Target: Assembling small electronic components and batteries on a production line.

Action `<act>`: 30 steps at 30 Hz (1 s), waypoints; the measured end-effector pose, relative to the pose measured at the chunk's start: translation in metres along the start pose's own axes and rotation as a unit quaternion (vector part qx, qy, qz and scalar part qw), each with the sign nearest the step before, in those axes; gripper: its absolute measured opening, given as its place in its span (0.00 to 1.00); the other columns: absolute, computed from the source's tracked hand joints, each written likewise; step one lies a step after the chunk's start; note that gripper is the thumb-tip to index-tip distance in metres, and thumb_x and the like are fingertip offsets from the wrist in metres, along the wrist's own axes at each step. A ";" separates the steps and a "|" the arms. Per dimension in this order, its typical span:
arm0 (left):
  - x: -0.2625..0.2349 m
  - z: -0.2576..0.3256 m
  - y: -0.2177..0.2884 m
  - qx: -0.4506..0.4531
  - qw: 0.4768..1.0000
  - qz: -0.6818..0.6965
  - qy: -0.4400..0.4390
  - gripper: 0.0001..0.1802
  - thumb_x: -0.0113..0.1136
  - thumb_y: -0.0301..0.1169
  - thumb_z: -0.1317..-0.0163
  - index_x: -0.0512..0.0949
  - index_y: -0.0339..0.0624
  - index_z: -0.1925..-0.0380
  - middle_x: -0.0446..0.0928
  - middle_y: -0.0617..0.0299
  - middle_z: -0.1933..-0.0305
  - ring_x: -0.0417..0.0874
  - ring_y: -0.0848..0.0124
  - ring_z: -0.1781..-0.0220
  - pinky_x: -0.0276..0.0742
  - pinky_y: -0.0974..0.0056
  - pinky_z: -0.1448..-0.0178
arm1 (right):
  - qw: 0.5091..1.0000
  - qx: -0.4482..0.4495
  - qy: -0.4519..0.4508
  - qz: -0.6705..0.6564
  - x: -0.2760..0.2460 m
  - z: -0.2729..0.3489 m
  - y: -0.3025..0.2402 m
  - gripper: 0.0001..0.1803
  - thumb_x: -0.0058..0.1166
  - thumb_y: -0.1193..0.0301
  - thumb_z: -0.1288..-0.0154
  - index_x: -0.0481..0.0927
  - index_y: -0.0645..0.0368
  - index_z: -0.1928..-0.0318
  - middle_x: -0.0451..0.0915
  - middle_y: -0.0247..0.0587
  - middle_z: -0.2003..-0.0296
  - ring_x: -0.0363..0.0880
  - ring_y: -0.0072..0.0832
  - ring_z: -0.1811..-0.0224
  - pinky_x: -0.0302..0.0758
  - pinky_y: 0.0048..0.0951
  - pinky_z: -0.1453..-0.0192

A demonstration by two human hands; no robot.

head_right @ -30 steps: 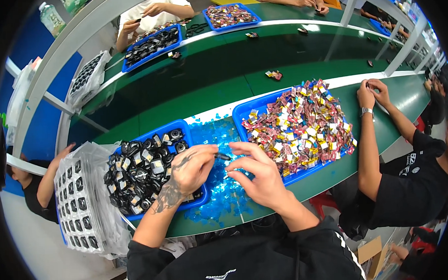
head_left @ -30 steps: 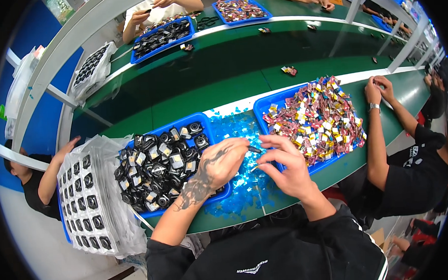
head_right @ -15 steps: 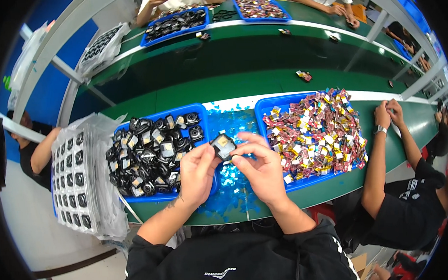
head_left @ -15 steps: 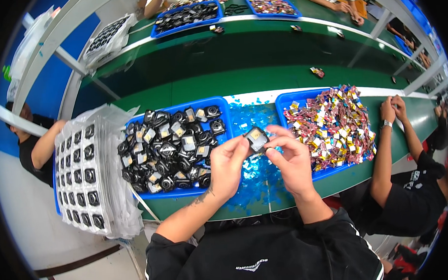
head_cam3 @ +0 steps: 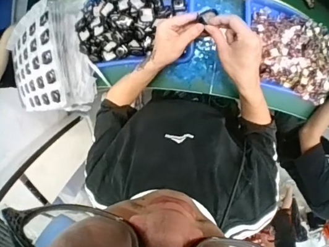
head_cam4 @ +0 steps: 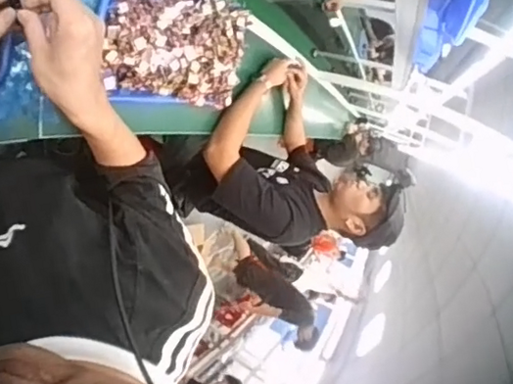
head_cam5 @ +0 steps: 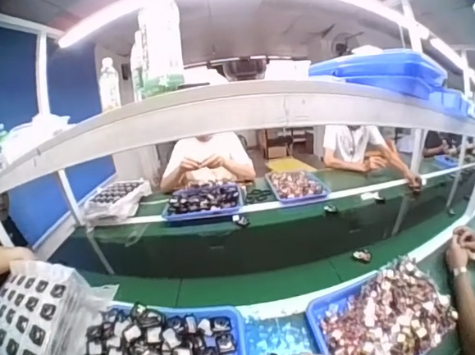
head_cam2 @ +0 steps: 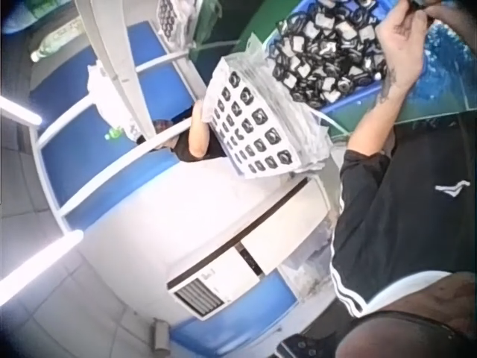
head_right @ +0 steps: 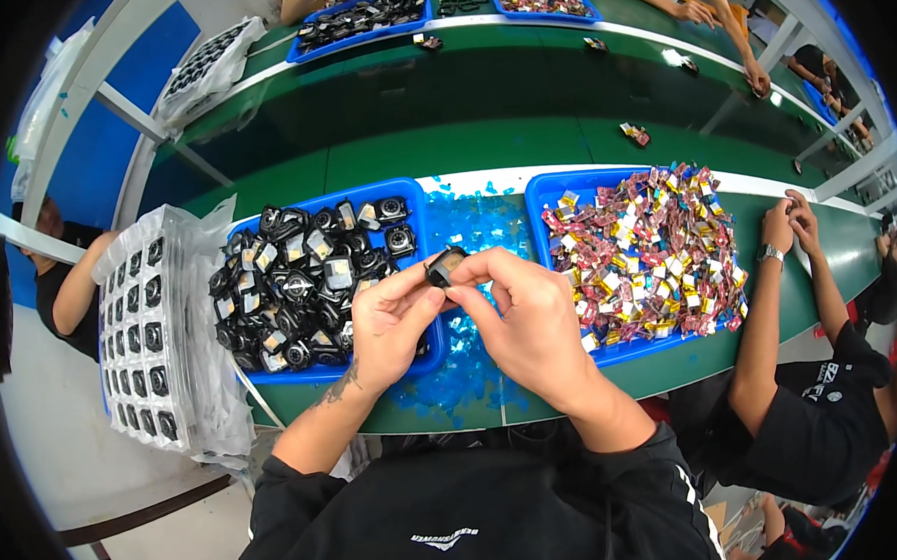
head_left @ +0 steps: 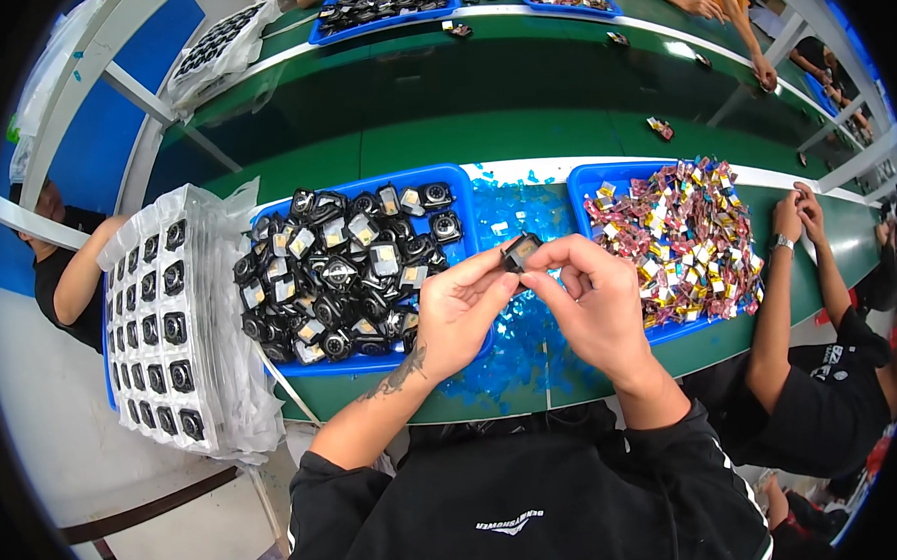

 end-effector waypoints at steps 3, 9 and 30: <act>0.000 0.001 0.001 0.004 1.000 -0.005 0.003 0.22 0.56 0.20 0.32 0.69 0.25 0.38 0.78 0.52 0.43 0.79 0.72 0.44 0.77 0.69 0.41 | 1.000 -0.013 -0.004 0.011 -0.001 -0.002 -0.001 0.09 0.66 0.79 0.45 0.85 0.60 0.62 0.83 0.37 0.74 0.62 0.20 0.85 0.61 0.25 0.81; -0.001 0.000 0.003 0.012 1.000 -0.026 -0.006 0.22 0.56 0.20 0.32 0.70 0.27 0.38 0.79 0.56 0.46 0.79 0.76 0.49 0.77 0.72 0.47 | 1.000 -0.006 -0.016 0.002 0.003 -0.006 -0.001 0.06 0.66 0.78 0.45 0.85 0.60 0.65 0.84 0.38 0.73 0.66 0.21 0.84 0.63 0.25 0.79; -0.007 -0.002 0.002 -0.002 1.000 0.015 0.012 0.20 0.53 0.20 0.31 0.71 0.24 0.40 0.78 0.49 0.44 0.81 0.68 0.46 0.81 0.64 0.41 | 0.997 -0.001 -0.050 -0.057 0.003 -0.011 0.010 0.06 0.65 0.77 0.43 0.81 0.63 0.65 0.83 0.38 0.70 0.83 0.21 0.67 0.77 0.24 0.65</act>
Point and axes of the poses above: each hand's wrist, its own z-axis away from the middle knuckle, its own x-axis out of the palm, y = z × x, the point moved 6 cm from there along -z, towards the middle knuckle
